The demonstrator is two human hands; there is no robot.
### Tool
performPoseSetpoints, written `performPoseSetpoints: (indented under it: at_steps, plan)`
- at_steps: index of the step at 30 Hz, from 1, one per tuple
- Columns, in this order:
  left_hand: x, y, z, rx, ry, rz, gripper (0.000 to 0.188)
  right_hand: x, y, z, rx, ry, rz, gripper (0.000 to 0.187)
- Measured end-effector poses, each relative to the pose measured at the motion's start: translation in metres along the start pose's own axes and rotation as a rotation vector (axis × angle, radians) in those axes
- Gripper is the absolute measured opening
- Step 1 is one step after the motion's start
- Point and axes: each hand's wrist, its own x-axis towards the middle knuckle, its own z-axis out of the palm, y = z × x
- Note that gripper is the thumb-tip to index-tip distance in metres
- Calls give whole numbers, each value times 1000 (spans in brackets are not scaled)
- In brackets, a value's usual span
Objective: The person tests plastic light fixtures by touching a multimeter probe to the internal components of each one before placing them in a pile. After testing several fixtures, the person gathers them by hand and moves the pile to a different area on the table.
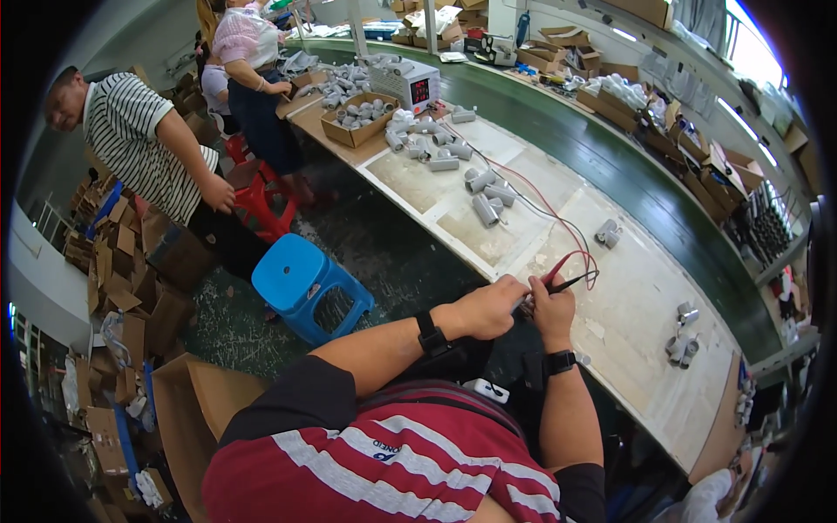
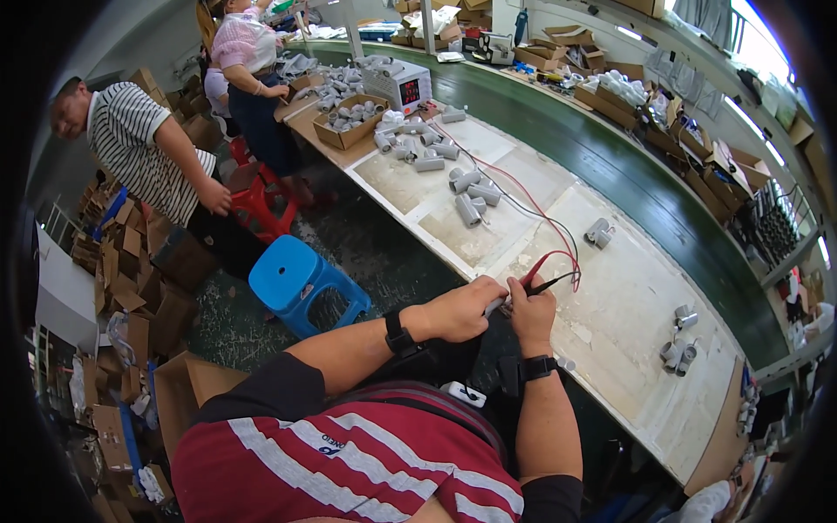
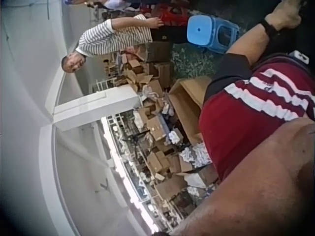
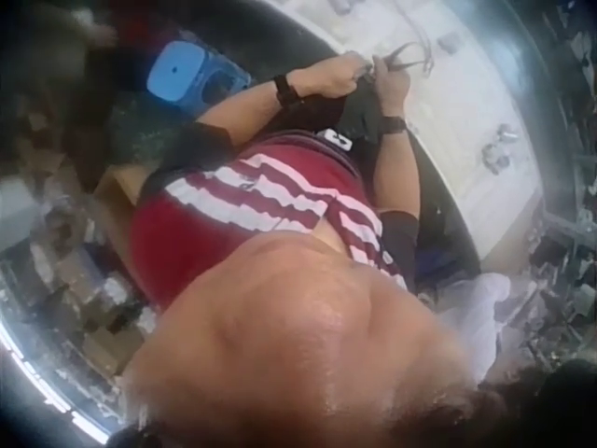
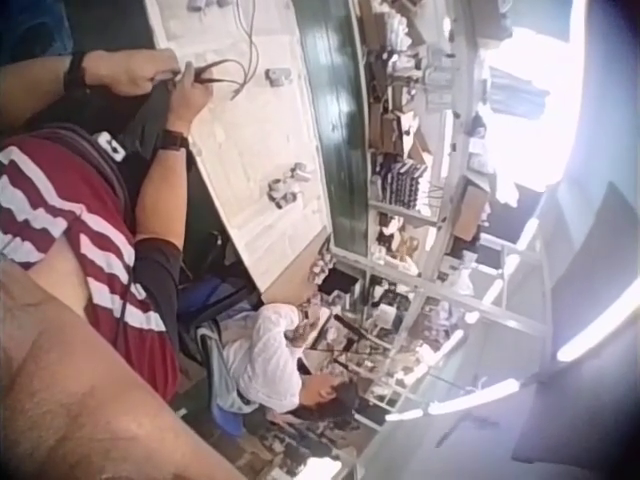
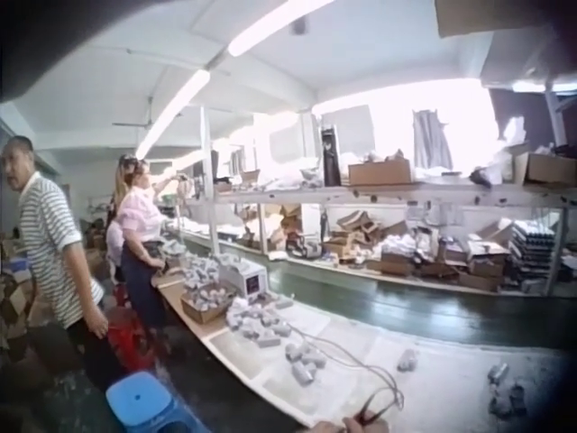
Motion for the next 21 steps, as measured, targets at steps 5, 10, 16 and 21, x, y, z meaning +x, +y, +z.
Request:
performPoseSetpoints:
  at_steps: [5,10,16,21]
  plan:
    - [-2,-9,-8,58,113,253,46,-5,-2,-10,226,35,107,21]
    - [5,-44,-76,224,525,-42,52,3,-9,-50,396,269,122,19]
    - [79,-189,-126,524,757,-79,59,13,-29,-106,341,322,78,19]
    - [118,-135,-104,623,806,-37,56,8,-35,-139,293,373,30,17]
